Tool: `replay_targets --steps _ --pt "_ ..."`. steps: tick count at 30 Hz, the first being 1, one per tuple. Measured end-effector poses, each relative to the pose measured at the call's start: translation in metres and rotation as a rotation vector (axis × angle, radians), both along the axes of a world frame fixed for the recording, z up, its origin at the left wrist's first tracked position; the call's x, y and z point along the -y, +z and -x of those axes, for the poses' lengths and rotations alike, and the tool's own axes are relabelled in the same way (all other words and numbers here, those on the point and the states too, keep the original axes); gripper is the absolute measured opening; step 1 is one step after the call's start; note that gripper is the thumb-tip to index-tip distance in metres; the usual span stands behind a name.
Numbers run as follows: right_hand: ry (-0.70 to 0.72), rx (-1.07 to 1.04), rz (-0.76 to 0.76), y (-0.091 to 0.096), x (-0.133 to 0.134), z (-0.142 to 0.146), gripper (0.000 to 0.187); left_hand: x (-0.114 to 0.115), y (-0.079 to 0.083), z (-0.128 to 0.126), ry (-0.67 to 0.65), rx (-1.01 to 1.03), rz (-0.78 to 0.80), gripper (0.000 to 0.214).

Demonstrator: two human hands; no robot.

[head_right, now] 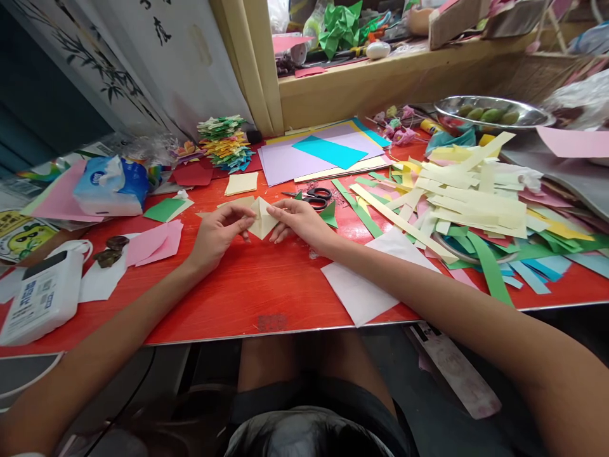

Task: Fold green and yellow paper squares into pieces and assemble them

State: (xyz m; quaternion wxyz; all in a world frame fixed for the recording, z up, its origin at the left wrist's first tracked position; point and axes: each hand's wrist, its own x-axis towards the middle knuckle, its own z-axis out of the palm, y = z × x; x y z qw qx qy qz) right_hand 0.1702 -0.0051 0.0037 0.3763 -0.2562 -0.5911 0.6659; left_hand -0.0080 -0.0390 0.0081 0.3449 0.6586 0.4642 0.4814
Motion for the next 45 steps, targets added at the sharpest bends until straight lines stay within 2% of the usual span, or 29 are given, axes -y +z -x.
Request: replay_targets --steps 6,13,19,24,29,36,41,45 --pt "0.035 0.010 -0.025 -0.0009 -0.0007 0.0000 0.015 -0.0015 -0.0013 -0.0004 -0.028 0.073 0.028 0.028" --pt "0.001 -0.011 -0.024 -0.0022 -0.0010 -0.0008 0.011 -0.0016 -0.0017 -0.0009 -0.079 0.136 0.135 0.024" --pt "-0.035 -0.074 0.001 -0.0033 -0.0016 -0.0012 0.011 -0.0016 0.0007 -0.0015 -0.057 0.246 0.168 0.018" --pt "-0.010 -0.038 -0.014 -0.0019 -0.0001 -0.0009 0.015 0.0004 0.0022 -0.0013 -0.055 0.279 0.220 0.014" --pt "-0.010 -0.072 -0.042 -0.0028 0.0002 -0.0005 0.016 0.0017 0.0023 -0.0024 -0.070 0.288 0.216 0.011" --pt "0.010 -0.006 -0.076 -0.0035 -0.0008 -0.0010 0.017 0.0021 0.0023 -0.0025 -0.044 0.301 0.188 0.006" --pt "0.016 0.020 -0.115 -0.0039 -0.0006 -0.0015 0.020 0.0033 0.0037 -0.0028 -0.067 0.335 0.181 0.009" --pt "0.001 0.030 -0.112 -0.0040 0.0002 -0.0011 0.022 0.0019 0.0025 -0.0041 -0.015 0.263 0.163 0.014"
